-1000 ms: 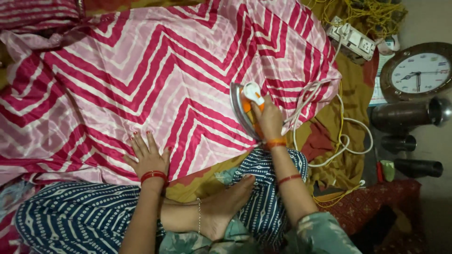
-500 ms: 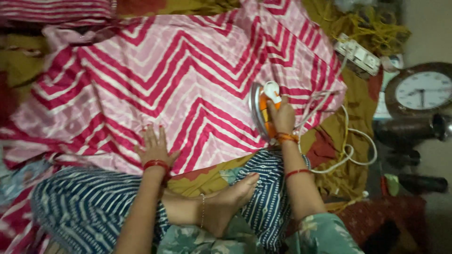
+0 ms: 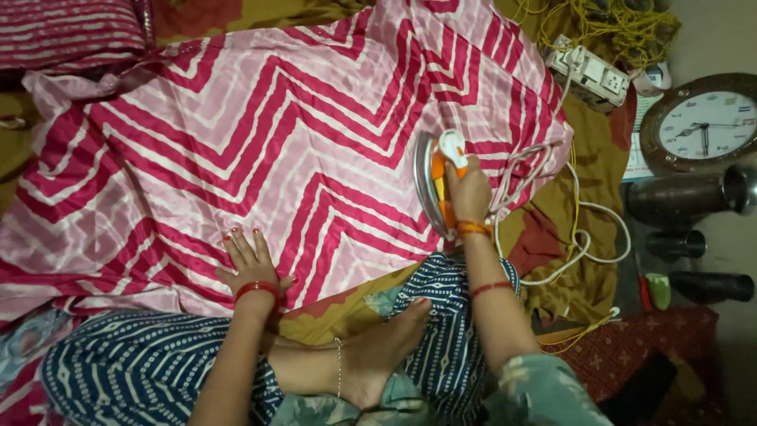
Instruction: Ironing a pink and white chevron patterned cloth while sitting on a floor or bed.
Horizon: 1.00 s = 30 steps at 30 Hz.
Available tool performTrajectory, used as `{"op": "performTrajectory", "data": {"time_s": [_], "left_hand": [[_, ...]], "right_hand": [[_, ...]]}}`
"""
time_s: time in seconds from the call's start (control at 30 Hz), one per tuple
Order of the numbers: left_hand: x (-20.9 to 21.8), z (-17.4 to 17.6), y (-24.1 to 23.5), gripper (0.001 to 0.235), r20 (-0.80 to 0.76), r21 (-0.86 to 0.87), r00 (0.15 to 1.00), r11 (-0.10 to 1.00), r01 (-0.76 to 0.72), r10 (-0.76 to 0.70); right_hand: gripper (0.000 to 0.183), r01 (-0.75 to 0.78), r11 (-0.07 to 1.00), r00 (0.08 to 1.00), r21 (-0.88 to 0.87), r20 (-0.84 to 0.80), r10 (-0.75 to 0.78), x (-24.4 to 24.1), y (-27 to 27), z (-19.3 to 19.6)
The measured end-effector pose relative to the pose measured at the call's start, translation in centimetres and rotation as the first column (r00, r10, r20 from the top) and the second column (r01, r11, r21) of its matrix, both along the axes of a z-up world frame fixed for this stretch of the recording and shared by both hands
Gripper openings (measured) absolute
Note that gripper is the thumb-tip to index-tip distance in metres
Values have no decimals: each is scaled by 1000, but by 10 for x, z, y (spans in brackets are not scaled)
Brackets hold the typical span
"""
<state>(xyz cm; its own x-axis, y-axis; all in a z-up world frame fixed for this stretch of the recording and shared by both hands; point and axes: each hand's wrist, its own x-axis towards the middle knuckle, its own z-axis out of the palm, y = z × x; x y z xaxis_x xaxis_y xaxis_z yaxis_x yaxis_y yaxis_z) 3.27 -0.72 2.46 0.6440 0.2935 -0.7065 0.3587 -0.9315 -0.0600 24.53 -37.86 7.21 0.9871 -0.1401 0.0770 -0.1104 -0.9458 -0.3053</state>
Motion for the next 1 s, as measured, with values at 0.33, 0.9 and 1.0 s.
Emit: {"op": "performTrajectory", "data": {"time_s": [0.33,0.9,1.0], "left_hand": [[2,10,1,140,-29,-15,1000,1000,-11,11],[2,1,-2,143,-32,47,999,999,26,-24],[4,3,-2,143,-55,37,998,999,8,-6]], "right_hand": [[48,-19,998,1000,56,-9,20,-3,11,11],[47,-84,996,996,37,-1,84,9,35,20],[50,-91,996,996,22,12,91,41,25,1]]}}
